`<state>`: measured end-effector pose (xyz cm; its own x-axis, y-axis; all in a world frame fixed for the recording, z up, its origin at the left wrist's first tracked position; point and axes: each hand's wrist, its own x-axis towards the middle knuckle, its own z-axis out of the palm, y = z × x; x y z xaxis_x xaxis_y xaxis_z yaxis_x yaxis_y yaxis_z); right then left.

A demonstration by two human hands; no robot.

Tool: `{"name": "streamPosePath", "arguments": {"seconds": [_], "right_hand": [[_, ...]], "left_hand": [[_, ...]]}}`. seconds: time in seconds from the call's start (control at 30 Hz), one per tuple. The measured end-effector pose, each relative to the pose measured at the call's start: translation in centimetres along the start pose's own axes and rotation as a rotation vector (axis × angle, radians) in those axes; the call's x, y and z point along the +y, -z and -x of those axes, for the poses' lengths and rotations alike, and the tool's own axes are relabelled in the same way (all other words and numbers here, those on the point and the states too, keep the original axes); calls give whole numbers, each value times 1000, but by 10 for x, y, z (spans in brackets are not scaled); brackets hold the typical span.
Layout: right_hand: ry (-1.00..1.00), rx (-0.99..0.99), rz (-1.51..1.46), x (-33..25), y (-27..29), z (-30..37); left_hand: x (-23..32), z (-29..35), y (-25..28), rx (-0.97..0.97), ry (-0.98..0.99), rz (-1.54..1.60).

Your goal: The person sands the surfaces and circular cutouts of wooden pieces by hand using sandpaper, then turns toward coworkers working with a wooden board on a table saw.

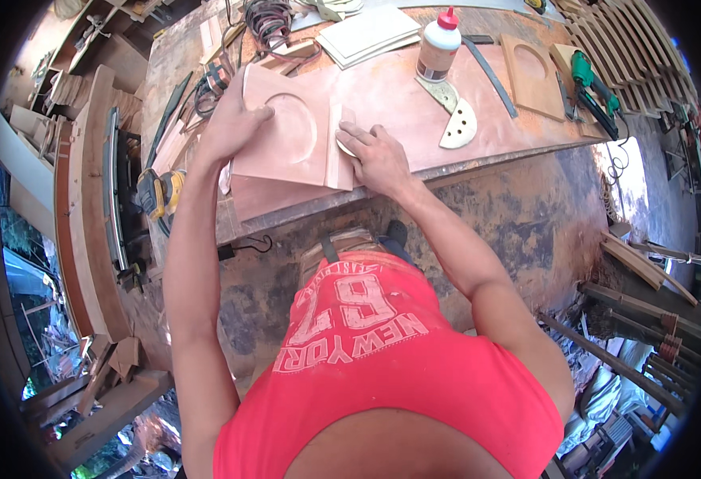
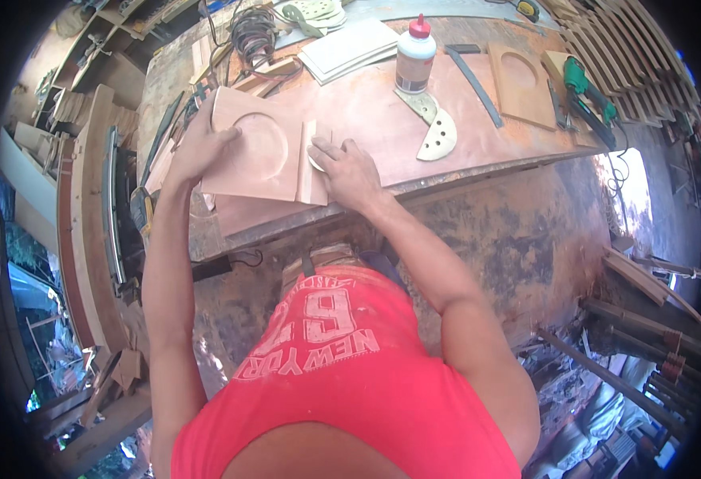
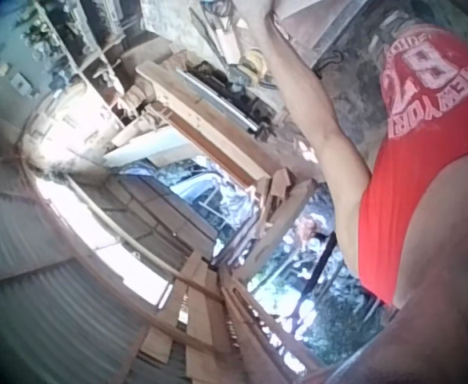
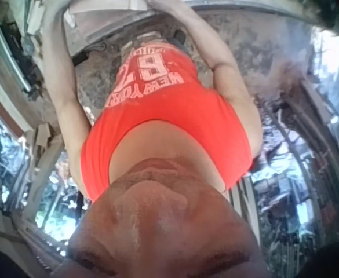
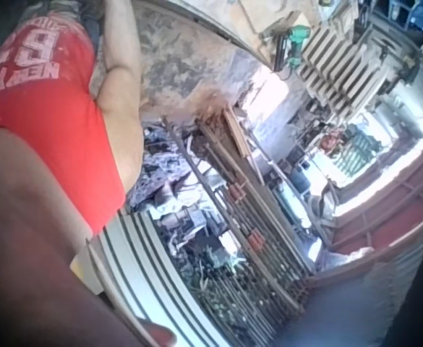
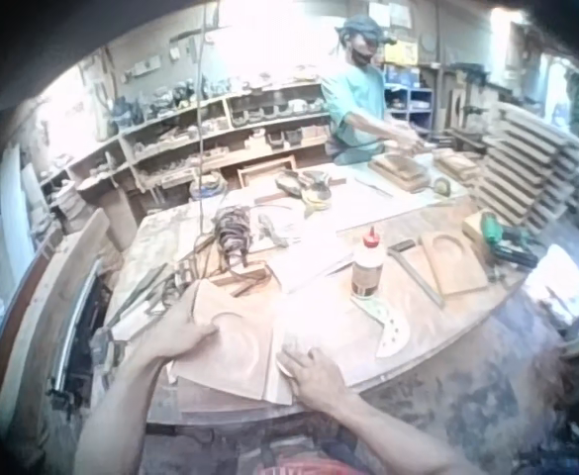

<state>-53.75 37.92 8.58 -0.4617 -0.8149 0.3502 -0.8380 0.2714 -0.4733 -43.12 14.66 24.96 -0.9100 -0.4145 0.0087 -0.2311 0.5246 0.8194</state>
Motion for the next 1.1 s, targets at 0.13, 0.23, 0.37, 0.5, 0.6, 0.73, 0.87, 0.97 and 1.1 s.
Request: {"name": "streamPosePath", "arguments": {"seconds": [0.13,0.23,0.37,0.5,0.6,0.73,0.87,0.97,1.1], "right_hand": [[220,-27,156,-6,4,17],[282,-25,323,-17,9,28],[317,-111,336,-23,12,34],[285,-122,308,-20,9,39],[348,-131,298,-18,9,37],[310,-151,277,-16,10,25],[355,-61,308,-16,9,29],[451,-121,193,-15,12,44],[390,-185,24,-19,27,52]], "left_hand": [[-3,-6,-5,12,11,-37],[-3,-10,-7,32,-93,-269],[6,-12,-16,81,-123,-468],[15,-13,-21,77,-61,-548],[15,-12,-18,67,-92,-500],[4,-9,-11,64,-57,-483],[-12,-10,-1,98,-73,-462],[-25,-13,1,101,-62,-433],[-46,-4,9,99,-28,-407]]}}
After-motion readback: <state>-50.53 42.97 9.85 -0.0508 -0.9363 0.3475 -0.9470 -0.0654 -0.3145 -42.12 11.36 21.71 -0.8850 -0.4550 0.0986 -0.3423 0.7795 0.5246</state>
